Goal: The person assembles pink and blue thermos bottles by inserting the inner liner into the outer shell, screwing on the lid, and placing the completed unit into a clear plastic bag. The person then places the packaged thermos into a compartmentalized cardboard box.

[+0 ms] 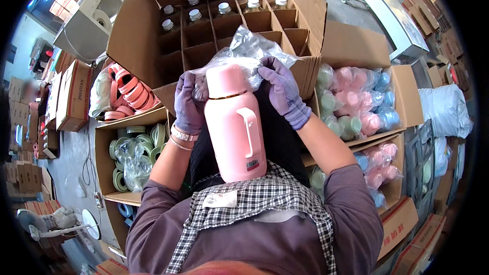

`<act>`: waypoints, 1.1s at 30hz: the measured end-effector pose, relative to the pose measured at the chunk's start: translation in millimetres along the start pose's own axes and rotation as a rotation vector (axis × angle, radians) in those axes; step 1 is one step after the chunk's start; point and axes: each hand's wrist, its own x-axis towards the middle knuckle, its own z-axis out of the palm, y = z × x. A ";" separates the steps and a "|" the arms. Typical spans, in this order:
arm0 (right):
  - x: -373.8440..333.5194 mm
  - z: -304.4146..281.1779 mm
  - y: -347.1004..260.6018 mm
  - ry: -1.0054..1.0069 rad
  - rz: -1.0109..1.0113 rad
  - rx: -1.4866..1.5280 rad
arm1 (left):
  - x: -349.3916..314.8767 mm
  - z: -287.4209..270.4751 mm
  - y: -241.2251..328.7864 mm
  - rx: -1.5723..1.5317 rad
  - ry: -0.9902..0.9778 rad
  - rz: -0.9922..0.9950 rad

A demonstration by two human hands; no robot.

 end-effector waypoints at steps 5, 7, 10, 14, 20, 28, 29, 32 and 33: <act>-6.1 -34.5 3.3 -0.309 0.039 -0.332 | -17.0 -11.2 6.7 0.235 -0.175 0.023; -19.3 -47.7 -3.5 -0.449 0.250 -0.716 | -31.2 -37.7 12.3 0.690 -0.425 -0.029; -51.7 -63.0 9.3 -0.525 0.106 -0.679 | -67.5 -58.7 21.7 0.501 -0.467 -0.391; -63.9 -30.9 -12.7 -0.272 0.251 -0.525 | -89.0 -36.2 30.3 0.894 -0.728 -0.086; -71.0 -3.1 -35.3 -0.612 -0.181 -0.526 | -93.6 -3.8 45.6 0.912 -0.807 0.143; -122.8 -8.3 -77.7 -0.796 0.248 -1.212 | -151.8 -53.8 50.6 0.933 -1.095 -0.398; -116.4 2.3 -81.9 -0.678 0.169 -1.328 | -152.8 -39.2 54.8 1.000 -1.102 -0.370; -58.8 33.7 -82.7 -0.349 0.087 -1.598 | -153.9 -12.3 52.1 1.158 -1.148 -0.366; -41.6 39.1 -77.4 -0.348 0.111 -1.701 | -153.0 -2.1 50.7 1.213 -1.185 -0.397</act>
